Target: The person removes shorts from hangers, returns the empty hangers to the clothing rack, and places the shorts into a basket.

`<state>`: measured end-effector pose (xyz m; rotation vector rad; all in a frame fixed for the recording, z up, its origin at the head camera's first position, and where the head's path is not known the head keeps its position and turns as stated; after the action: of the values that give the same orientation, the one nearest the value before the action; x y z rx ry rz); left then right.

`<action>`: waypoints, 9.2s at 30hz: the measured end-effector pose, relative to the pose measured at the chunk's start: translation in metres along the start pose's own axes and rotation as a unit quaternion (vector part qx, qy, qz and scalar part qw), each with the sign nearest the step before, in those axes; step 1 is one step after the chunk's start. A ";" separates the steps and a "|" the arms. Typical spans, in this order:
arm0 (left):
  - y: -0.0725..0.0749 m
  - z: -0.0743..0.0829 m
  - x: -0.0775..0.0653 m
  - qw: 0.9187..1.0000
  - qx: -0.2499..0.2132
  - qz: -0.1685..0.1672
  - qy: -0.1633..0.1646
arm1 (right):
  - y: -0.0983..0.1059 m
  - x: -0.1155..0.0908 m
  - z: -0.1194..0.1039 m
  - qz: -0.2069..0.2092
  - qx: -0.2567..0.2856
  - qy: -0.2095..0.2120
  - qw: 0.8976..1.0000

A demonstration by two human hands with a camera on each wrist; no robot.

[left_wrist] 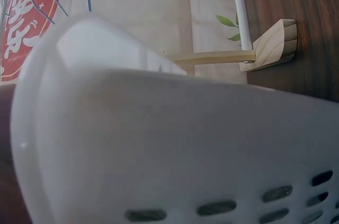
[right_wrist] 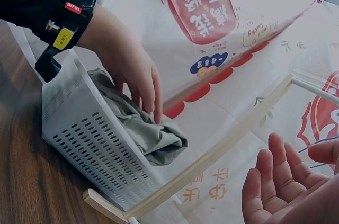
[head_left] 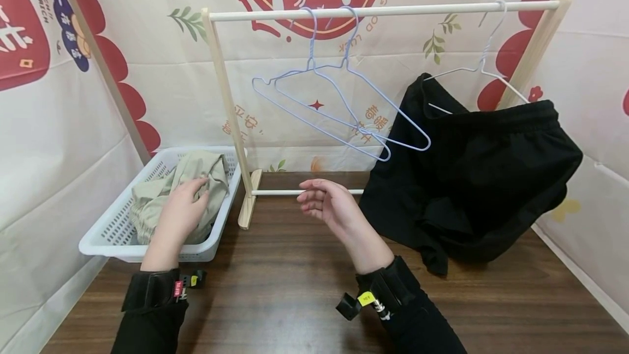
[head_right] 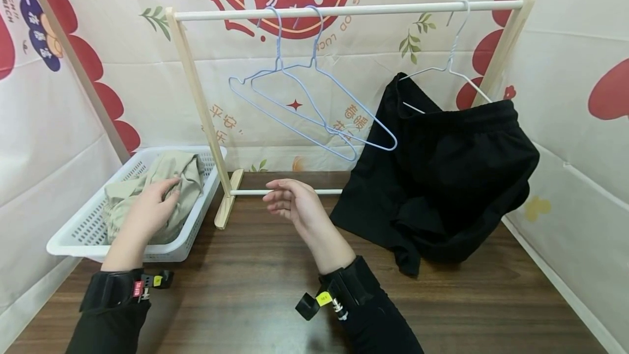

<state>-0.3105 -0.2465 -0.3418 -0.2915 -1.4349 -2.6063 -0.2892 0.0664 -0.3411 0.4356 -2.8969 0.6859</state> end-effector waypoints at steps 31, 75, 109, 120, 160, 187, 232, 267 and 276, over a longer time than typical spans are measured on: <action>-0.008 0.012 0.005 0.996 0.039 -0.069 0.051 | 0.000 -0.002 -0.002 0.011 -0.004 0.002 1.000; -0.014 0.104 -0.019 0.990 -0.114 0.076 -0.016 | 0.050 -0.049 -0.086 -0.003 -0.494 0.155 0.856; -0.019 0.097 -0.022 0.993 -0.108 0.048 0.000 | 0.107 -0.096 -0.152 0.127 -0.678 0.232 0.686; -0.019 0.095 -0.021 0.995 -0.094 0.023 0.004 | 0.123 -0.093 -0.173 0.146 -0.707 0.220 0.656; -0.018 0.097 -0.019 0.996 -0.090 0.007 0.016 | 0.148 -0.066 -0.239 0.261 -0.785 0.227 0.514; -0.020 0.093 -0.017 0.996 -0.093 0.007 0.011 | 0.173 -0.052 -0.259 0.248 -0.807 0.053 0.534; -0.022 0.103 -0.020 0.996 -0.086 -0.010 -0.001 | 0.164 -0.042 -0.263 0.262 -0.785 0.089 0.555; -0.014 0.121 -0.030 0.993 -0.119 -0.007 -0.018 | 0.158 -0.043 -0.259 0.308 -0.737 0.160 0.579; -0.013 0.123 -0.033 0.989 -0.147 0.001 -0.018 | 0.160 -0.059 -0.249 0.315 -0.719 0.190 0.590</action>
<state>-0.2694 -0.1343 -0.2962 -0.3751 -1.0535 -2.8229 -0.2674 0.3310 -0.1982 -0.8385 -2.0739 -1.3794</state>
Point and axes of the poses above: each hand's wrist, its own x-axis towards the middle knuckle, its own y-axis out of the back of the hand, z = x × y, the point moved 1 cm from there along x, towards the middle knuckle, and after that the axes turned 7 degrees about y, right-handed, at the moved point
